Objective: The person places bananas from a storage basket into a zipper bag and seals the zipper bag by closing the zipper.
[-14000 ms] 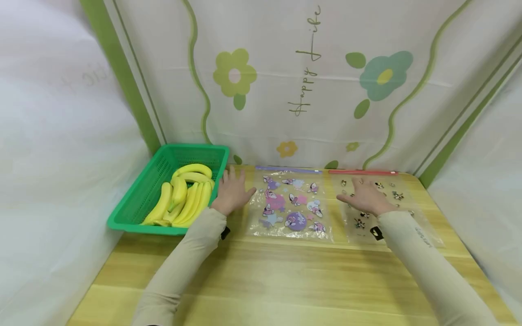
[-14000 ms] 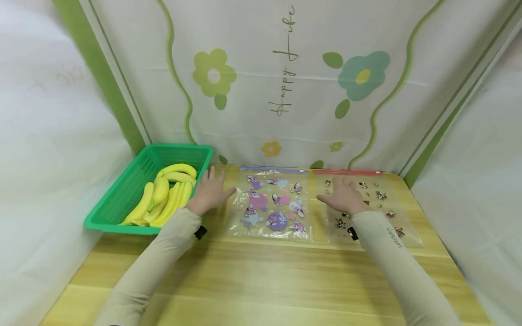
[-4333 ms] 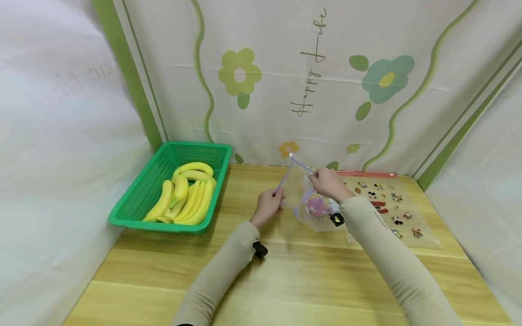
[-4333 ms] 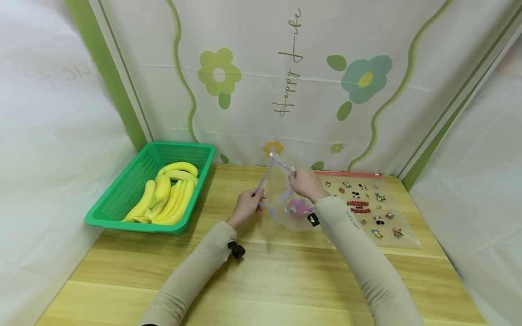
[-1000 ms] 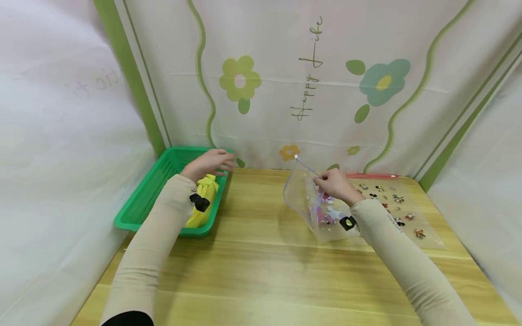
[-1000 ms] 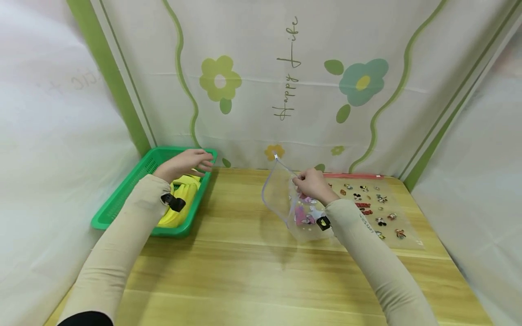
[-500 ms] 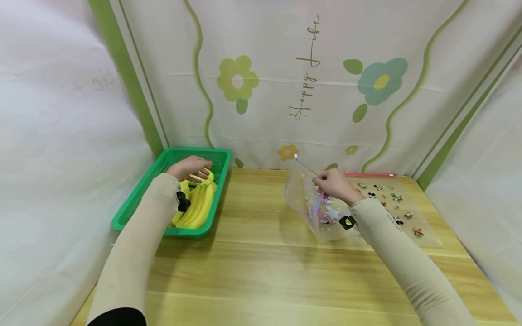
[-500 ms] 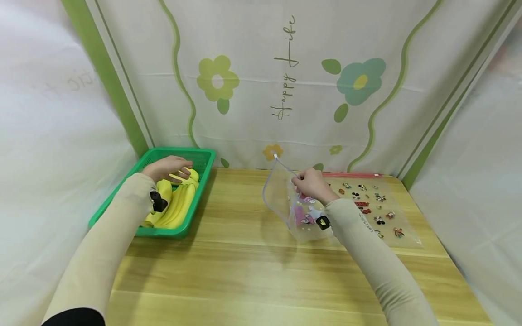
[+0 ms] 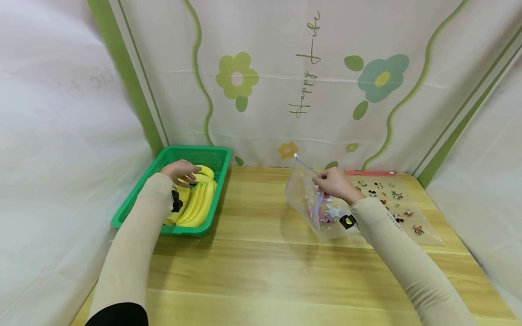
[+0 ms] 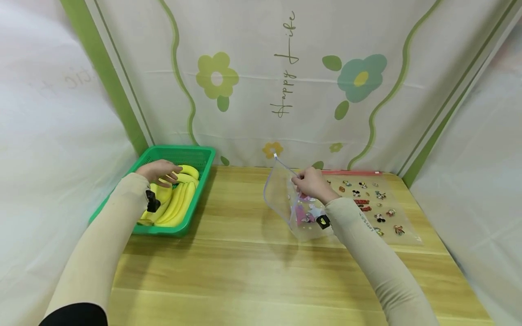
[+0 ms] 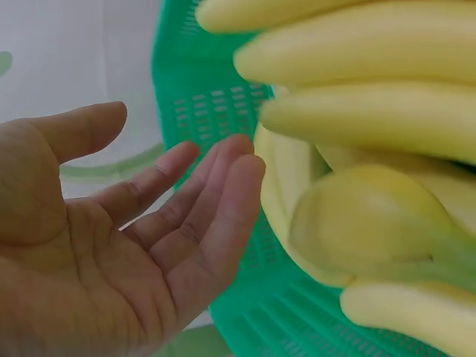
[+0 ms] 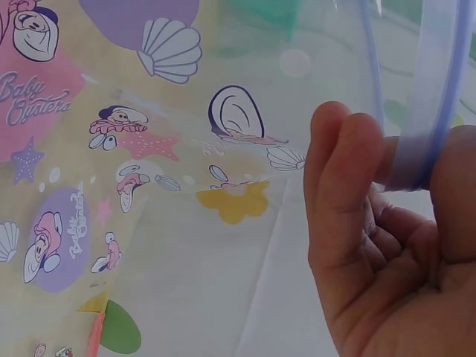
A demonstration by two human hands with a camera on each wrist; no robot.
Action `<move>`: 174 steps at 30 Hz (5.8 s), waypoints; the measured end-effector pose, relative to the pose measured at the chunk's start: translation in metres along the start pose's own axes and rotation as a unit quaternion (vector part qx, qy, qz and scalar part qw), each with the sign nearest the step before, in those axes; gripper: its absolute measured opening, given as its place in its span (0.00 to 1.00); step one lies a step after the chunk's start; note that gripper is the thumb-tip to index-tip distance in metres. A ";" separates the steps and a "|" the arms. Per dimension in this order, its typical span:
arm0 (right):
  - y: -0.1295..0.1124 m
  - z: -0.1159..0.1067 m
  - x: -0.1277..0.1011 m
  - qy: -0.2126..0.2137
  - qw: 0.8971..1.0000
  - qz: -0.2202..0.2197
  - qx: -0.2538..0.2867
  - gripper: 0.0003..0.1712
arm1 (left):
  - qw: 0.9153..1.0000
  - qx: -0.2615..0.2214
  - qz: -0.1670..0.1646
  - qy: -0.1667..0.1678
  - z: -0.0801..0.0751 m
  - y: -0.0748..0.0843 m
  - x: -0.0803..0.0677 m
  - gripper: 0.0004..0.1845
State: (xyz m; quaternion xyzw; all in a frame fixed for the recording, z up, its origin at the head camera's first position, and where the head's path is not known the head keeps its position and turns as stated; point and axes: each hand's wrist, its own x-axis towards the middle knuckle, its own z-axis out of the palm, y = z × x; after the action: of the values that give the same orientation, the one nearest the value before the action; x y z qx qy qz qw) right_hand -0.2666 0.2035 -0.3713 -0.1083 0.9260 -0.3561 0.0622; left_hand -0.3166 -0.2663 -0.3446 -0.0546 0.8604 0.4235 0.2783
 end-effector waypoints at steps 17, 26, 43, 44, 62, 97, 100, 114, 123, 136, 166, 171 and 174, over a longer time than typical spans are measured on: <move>-0.004 0.002 -0.003 -0.003 1.000 -0.001 0.001 0.20 | 0.996 0.034 -0.063 0.045 -0.012 -0.027 -0.008 0.27; -0.001 0.003 0.000 0.000 1.000 -0.002 0.001 0.20 | 0.984 0.156 -0.078 0.046 -0.019 -0.041 0.001 0.36; 0.006 0.005 0.003 -0.005 1.000 -0.003 0.000 0.20 | 0.980 0.162 -0.119 0.012 -0.017 -0.043 0.009 0.35; 0.006 0.005 0.003 -0.006 1.000 -0.003 0.000 0.20 | 0.980 0.161 -0.120 0.010 -0.017 -0.043 0.009 0.34; 0.003 0.002 0.003 -0.018 1.000 0.006 -0.002 0.20 | 0.991 0.055 -0.109 -0.062 -0.013 -0.039 0.009 0.37; 0.002 0.003 0.001 -0.007 1.000 -0.005 -0.003 0.19 | 0.995 -0.005 0.097 0.009 0.012 -0.006 0.001 0.26; 0.002 0.003 0.001 -0.006 1.000 -0.004 -0.003 0.19 | 0.994 -0.025 0.103 0.009 0.019 0.001 0.000 0.28; 0.009 0.002 0.006 -0.011 1.000 0.005 0.014 0.19 | 0.981 0.070 0.181 -0.017 0.064 0.039 -0.010 0.25; 0.012 0.002 0.010 -0.026 0.997 0.030 0.064 0.19 | 0.959 0.123 0.249 -0.059 0.100 0.065 -0.017 0.25; 0.015 0.009 0.014 -0.046 0.993 0.036 0.105 0.18 | 0.932 0.173 0.291 -0.129 0.137 0.090 -0.028 0.23; -0.009 0.007 0.011 -0.053 0.987 0.031 0.147 0.17 | 0.847 0.400 0.337 -0.094 0.190 0.122 -0.027 0.05; -0.010 0.006 0.010 -0.047 0.988 0.026 0.146 0.18 | 0.830 0.433 0.347 -0.052 0.208 0.127 -0.028 0.07; -0.008 0.006 0.010 -0.044 0.987 0.025 0.153 0.20 | 0.812 0.471 0.344 -0.020 0.218 0.128 -0.030 0.08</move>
State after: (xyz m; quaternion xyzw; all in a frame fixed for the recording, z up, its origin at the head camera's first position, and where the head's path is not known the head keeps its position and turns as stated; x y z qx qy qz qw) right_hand -0.2741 0.1912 -0.3702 -0.0897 0.8594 -0.4870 0.1274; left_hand -0.2394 -0.0232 -0.3455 0.3910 0.9114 0.0352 0.1234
